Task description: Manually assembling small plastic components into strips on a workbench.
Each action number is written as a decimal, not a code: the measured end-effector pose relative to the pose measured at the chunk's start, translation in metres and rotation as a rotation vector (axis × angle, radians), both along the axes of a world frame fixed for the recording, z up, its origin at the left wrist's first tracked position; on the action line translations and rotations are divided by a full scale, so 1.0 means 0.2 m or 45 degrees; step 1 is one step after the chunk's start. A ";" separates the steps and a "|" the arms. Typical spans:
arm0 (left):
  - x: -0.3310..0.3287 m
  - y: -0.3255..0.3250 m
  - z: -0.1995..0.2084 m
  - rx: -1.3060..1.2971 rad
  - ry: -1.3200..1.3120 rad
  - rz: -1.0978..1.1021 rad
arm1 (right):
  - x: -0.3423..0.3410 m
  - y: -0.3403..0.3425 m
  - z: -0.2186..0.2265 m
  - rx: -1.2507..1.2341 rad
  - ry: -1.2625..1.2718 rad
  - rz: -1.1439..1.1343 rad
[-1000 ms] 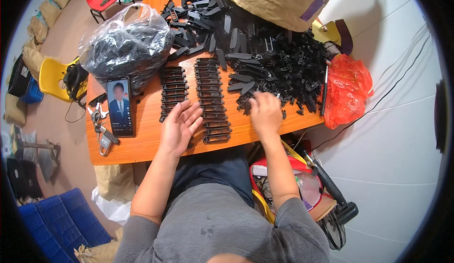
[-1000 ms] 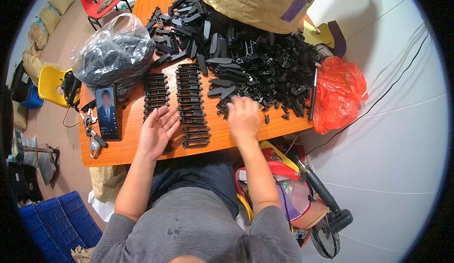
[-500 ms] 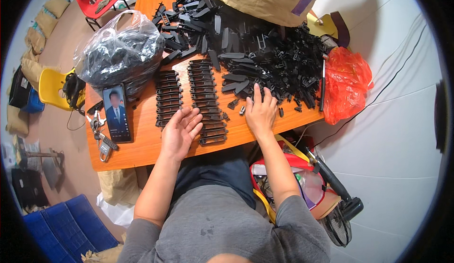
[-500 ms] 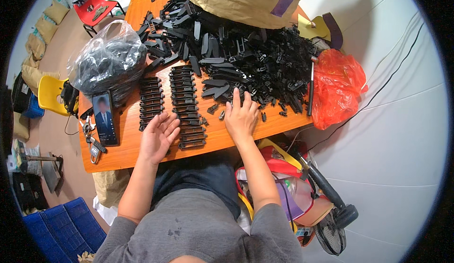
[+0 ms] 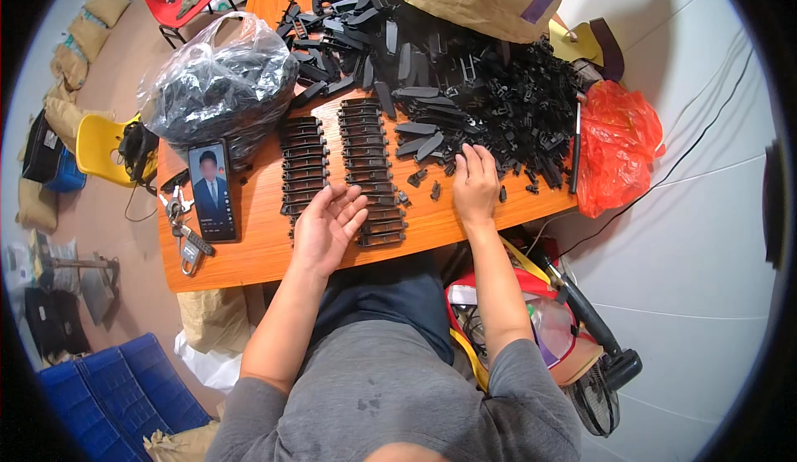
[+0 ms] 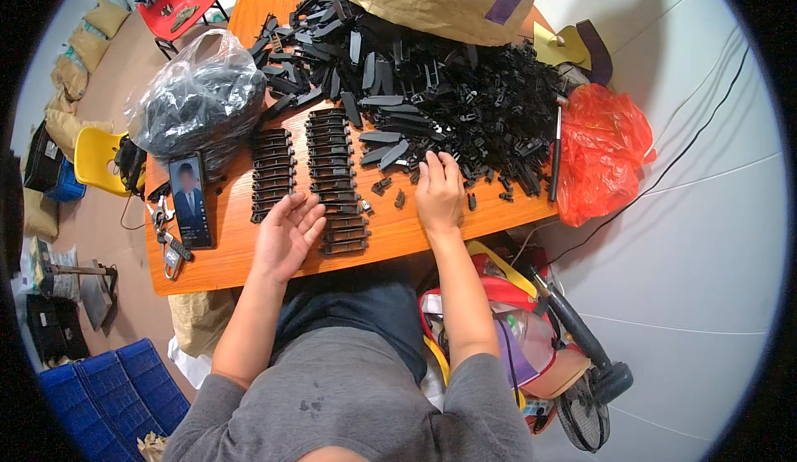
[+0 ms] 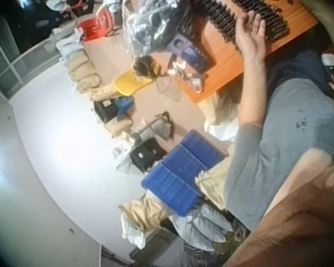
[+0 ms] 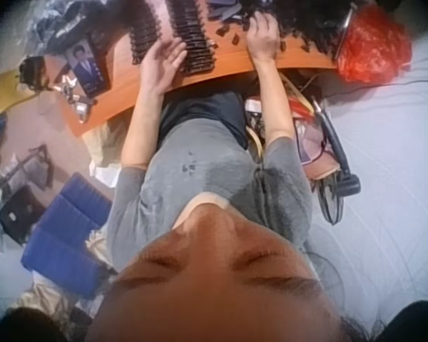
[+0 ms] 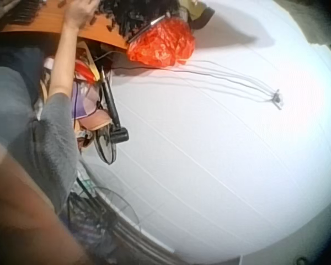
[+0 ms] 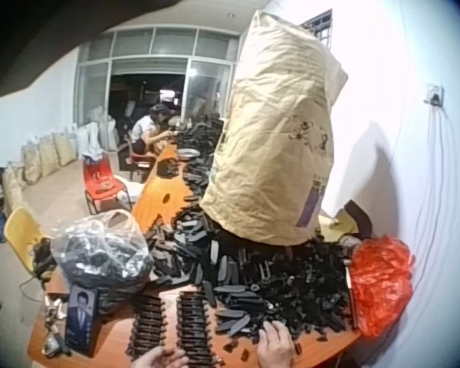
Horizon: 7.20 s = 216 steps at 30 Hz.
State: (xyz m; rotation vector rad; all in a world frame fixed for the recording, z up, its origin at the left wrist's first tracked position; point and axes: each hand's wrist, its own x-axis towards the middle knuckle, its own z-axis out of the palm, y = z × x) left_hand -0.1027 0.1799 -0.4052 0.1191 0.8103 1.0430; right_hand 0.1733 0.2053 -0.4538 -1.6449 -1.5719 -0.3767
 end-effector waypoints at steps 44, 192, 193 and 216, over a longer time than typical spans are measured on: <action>-0.28 0.05 -0.04 -0.214 -0.739 0.169 | -0.35 -0.37 0.10 -0.559 1.029 0.712; -0.13 0.00 0.01 -0.134 -0.773 0.359 | -0.41 -0.50 0.33 -0.662 0.979 0.522; -0.16 -0.01 0.00 -0.121 -0.744 0.383 | -0.39 -0.52 0.30 -0.691 0.736 0.613; -0.14 -0.06 0.04 -0.009 -0.682 0.315 | -0.89 -0.26 0.56 -0.466 0.145 0.788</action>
